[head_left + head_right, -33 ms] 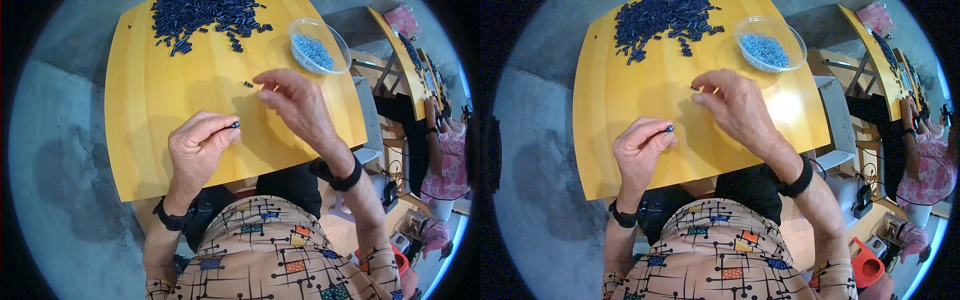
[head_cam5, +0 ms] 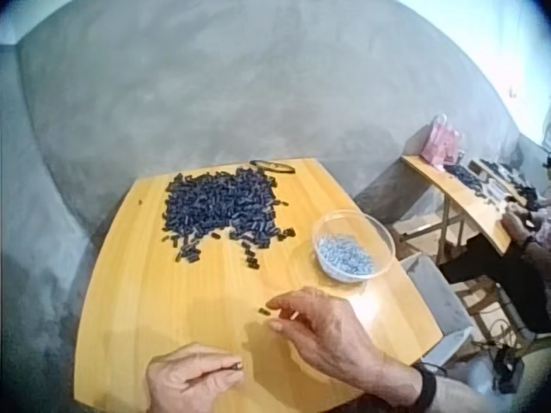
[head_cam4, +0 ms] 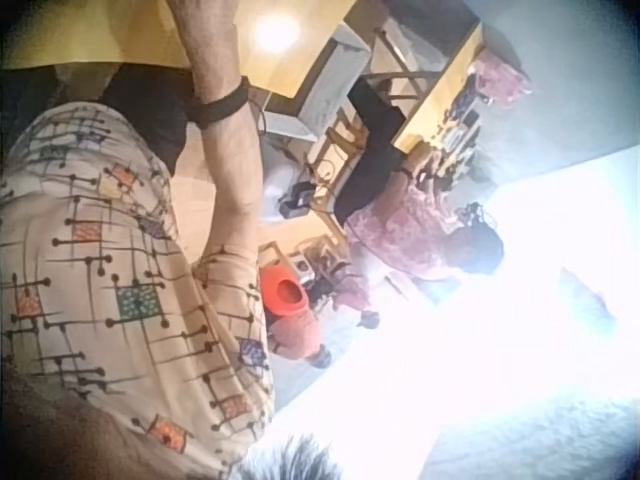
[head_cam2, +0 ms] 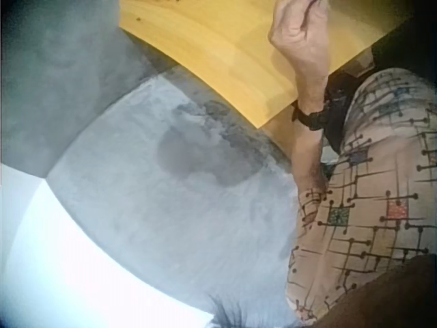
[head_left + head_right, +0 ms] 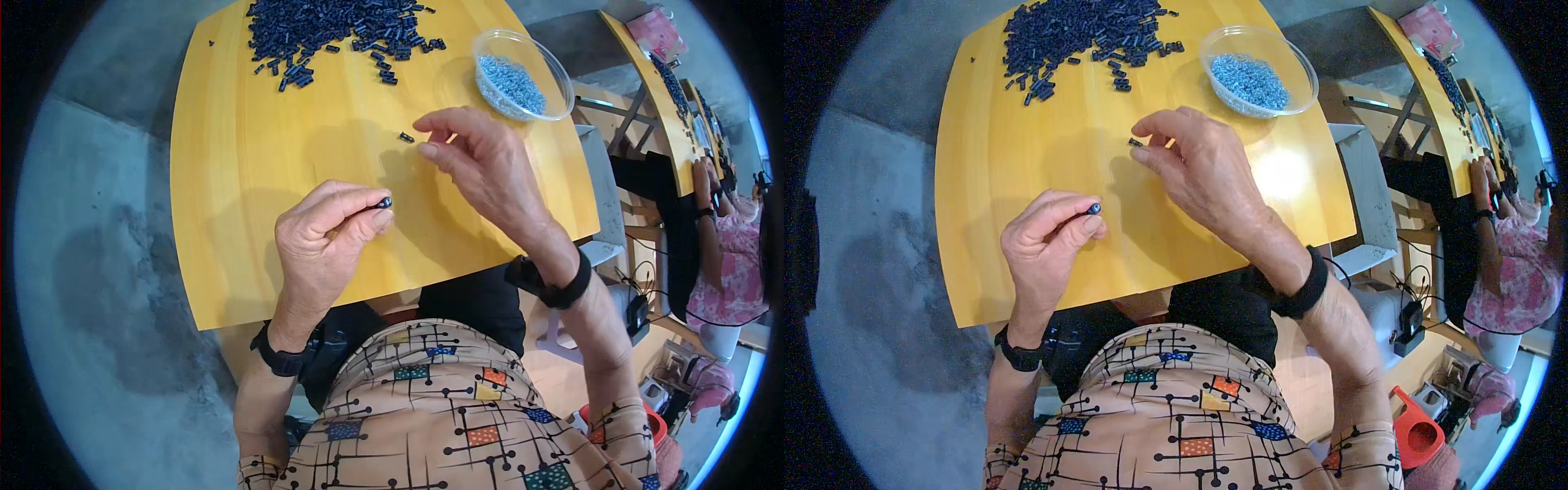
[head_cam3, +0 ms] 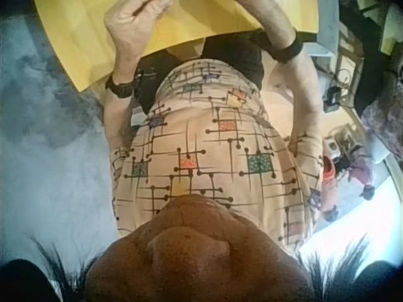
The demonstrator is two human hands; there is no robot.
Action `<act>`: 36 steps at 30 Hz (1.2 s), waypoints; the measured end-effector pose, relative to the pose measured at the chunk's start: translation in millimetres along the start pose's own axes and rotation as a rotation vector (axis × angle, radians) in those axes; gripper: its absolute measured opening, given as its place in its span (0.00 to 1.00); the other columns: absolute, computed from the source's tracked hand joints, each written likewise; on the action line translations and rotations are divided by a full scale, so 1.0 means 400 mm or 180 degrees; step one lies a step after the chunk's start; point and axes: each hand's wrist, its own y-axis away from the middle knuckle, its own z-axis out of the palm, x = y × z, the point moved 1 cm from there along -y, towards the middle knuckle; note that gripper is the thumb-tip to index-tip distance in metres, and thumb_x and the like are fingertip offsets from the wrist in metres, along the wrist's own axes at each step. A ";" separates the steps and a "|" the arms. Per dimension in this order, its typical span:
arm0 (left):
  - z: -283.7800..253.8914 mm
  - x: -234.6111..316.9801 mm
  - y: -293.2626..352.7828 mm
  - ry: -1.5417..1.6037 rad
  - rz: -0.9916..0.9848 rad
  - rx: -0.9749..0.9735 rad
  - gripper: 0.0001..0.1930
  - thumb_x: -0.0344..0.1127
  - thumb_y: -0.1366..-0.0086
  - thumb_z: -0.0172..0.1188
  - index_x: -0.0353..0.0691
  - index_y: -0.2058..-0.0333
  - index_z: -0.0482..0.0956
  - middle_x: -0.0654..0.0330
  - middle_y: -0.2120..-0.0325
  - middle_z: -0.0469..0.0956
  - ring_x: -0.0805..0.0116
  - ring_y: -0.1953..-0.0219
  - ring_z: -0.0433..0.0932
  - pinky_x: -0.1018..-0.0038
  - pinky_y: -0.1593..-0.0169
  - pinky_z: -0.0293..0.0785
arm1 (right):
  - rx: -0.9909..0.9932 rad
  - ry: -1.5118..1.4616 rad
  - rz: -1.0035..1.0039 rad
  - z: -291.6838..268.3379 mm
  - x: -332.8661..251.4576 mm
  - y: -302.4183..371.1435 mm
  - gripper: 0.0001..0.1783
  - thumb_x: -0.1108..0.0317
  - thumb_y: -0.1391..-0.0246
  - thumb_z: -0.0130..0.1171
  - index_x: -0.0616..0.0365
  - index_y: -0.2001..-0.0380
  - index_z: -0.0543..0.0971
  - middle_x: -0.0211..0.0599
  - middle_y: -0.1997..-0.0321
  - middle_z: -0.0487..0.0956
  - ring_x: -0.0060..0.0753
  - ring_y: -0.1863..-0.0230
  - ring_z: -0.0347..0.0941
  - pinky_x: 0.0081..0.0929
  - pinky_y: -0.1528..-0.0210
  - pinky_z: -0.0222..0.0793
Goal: Assembling small blue and black plastic or rubber components by hand.
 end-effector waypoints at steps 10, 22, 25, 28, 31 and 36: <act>-0.017 -0.024 0.006 -0.0001 -0.0062 -0.0016 0.08 0.22 0.46 0.66 0.33 0.66 0.83 0.58 0.72 0.80 0.73 0.70 0.78 0.81 0.66 0.74 | -0.0478 0.1573 -0.1017 0.065 0.042 -0.056 0.06 0.70 0.51 0.56 0.59 0.69 0.75 0.43 0.70 0.75 0.49 0.73 0.75 0.40 0.70 0.74; -0.016 0.011 0.037 -0.0218 0.0198 -0.0231 0.08 0.19 0.45 0.63 0.29 0.65 0.80 0.55 0.70 0.78 0.73 0.73 0.79 0.82 0.71 0.75 | -0.0827 -0.2242 0.1937 -0.043 -0.071 0.106 0.08 0.69 0.40 0.53 0.62 0.63 0.77 0.24 0.76 0.71 0.15 0.78 0.66 0.16 0.77 0.62; 0.003 0.029 0.045 -0.0162 0.0148 -0.0297 0.08 0.19 0.46 0.63 0.29 0.65 0.80 0.55 0.71 0.78 0.73 0.73 0.79 0.82 0.71 0.74 | -0.0535 -0.2913 0.2170 -0.042 -0.090 0.169 0.10 0.69 0.40 0.54 0.63 0.60 0.78 0.24 0.75 0.74 0.14 0.78 0.66 0.13 0.76 0.63; 0.019 0.046 0.050 -0.0302 0.0219 -0.0409 0.09 0.19 0.47 0.64 0.30 0.65 0.81 0.56 0.71 0.79 0.74 0.73 0.78 0.83 0.72 0.73 | -0.0384 -0.3570 0.2361 -0.022 -0.080 0.206 0.11 0.69 0.39 0.54 0.62 0.56 0.78 0.26 0.72 0.77 0.13 0.77 0.69 0.13 0.75 0.68; 0.036 0.067 0.054 -0.0391 0.0269 -0.0492 0.09 0.20 0.48 0.66 0.31 0.65 0.81 0.56 0.71 0.79 0.74 0.72 0.77 0.82 0.71 0.72 | -0.0124 -0.4081 0.2311 -0.014 -0.073 0.220 0.12 0.70 0.41 0.57 0.62 0.56 0.78 0.32 0.68 0.81 0.15 0.75 0.73 0.15 0.75 0.72; 0.059 0.086 0.062 -0.0515 0.0274 -0.0462 0.09 0.21 0.49 0.67 0.32 0.66 0.82 0.57 0.72 0.80 0.72 0.70 0.77 0.79 0.68 0.71 | -0.0101 -0.4038 0.2179 -0.018 -0.058 0.242 0.11 0.71 0.42 0.57 0.62 0.56 0.78 0.34 0.66 0.81 0.16 0.75 0.73 0.16 0.75 0.71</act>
